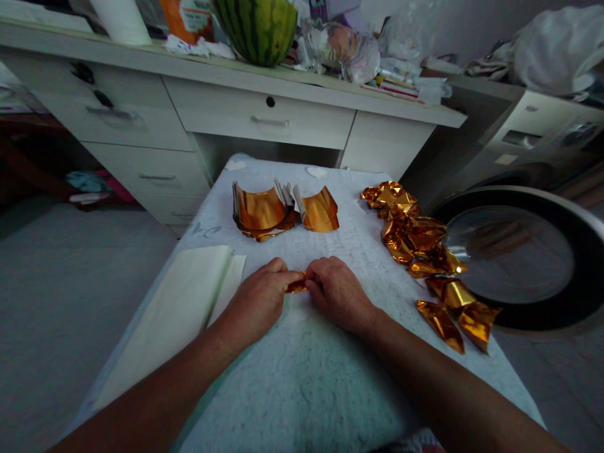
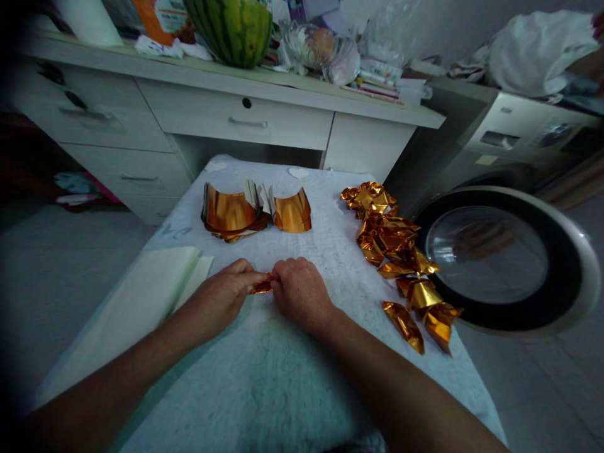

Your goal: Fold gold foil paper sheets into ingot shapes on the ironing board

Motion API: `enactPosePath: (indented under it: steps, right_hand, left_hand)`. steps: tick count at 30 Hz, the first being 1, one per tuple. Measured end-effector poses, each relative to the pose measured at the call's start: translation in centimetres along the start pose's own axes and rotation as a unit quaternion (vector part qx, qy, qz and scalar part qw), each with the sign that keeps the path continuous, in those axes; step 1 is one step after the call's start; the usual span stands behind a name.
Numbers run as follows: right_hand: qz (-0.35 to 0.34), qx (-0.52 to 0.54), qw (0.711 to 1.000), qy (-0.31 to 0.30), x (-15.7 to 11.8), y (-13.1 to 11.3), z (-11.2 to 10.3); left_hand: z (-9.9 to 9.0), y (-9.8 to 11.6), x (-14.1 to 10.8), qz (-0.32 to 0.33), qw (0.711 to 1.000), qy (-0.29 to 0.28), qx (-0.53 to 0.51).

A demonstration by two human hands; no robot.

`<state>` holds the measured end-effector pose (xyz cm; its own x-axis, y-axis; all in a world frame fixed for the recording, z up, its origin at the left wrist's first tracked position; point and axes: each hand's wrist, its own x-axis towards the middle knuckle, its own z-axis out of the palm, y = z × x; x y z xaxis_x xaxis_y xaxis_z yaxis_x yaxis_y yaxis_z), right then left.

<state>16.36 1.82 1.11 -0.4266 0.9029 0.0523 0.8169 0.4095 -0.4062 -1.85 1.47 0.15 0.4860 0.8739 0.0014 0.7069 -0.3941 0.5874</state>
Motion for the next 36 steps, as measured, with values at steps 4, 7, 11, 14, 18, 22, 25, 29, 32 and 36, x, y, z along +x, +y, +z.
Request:
enactPosePath:
  steps: [4,7,11,14,18,22,25,29,32,36]
  right_hand:
    - [0.025,-0.043,0.999,0.018,0.0,-0.6,0.6]
    - [0.034,-0.072,0.996,0.028,0.1,-0.9,1.0]
    - [0.043,-0.091,0.994,0.038,0.2,-1.1,1.3]
    - [0.044,-0.091,0.994,0.043,0.2,-1.1,1.4]
    - [0.043,-0.072,0.996,0.035,0.2,-1.0,1.1]
    - [0.050,-0.042,0.998,0.017,0.2,-0.5,0.6]
    - [0.061,-0.033,0.997,0.019,0.1,0.3,0.3]
    - [0.082,-0.030,0.996,0.020,0.0,1.8,-0.1]
    - [0.098,-0.034,0.994,0.015,0.1,2.8,-0.3]
    - [0.104,-0.040,0.994,-0.005,0.2,3.8,-0.8]
  left_hand:
    - [-0.2,-0.1,0.0,-0.006,1.000,-0.005,-0.010]
    - [-0.5,0.0,0.1,-0.008,1.000,-0.017,-0.016]
    - [-1.1,-0.1,0.1,0.002,0.999,-0.036,-0.032]
    - [-1.5,-0.2,0.2,0.009,0.998,-0.048,-0.032]
    - [-1.7,-0.2,0.2,-0.001,0.998,-0.063,-0.006]
    - [-1.9,-0.2,0.3,-0.009,0.997,-0.080,0.020]
    - [-1.8,-0.4,0.4,-0.003,0.996,-0.088,0.033]
    - [-1.7,-0.7,0.3,0.004,0.996,-0.089,0.033]
    - [-1.8,-0.5,0.3,-0.003,0.995,-0.094,0.036]
    - [-1.9,-0.2,0.3,-0.019,0.994,-0.099,0.045]
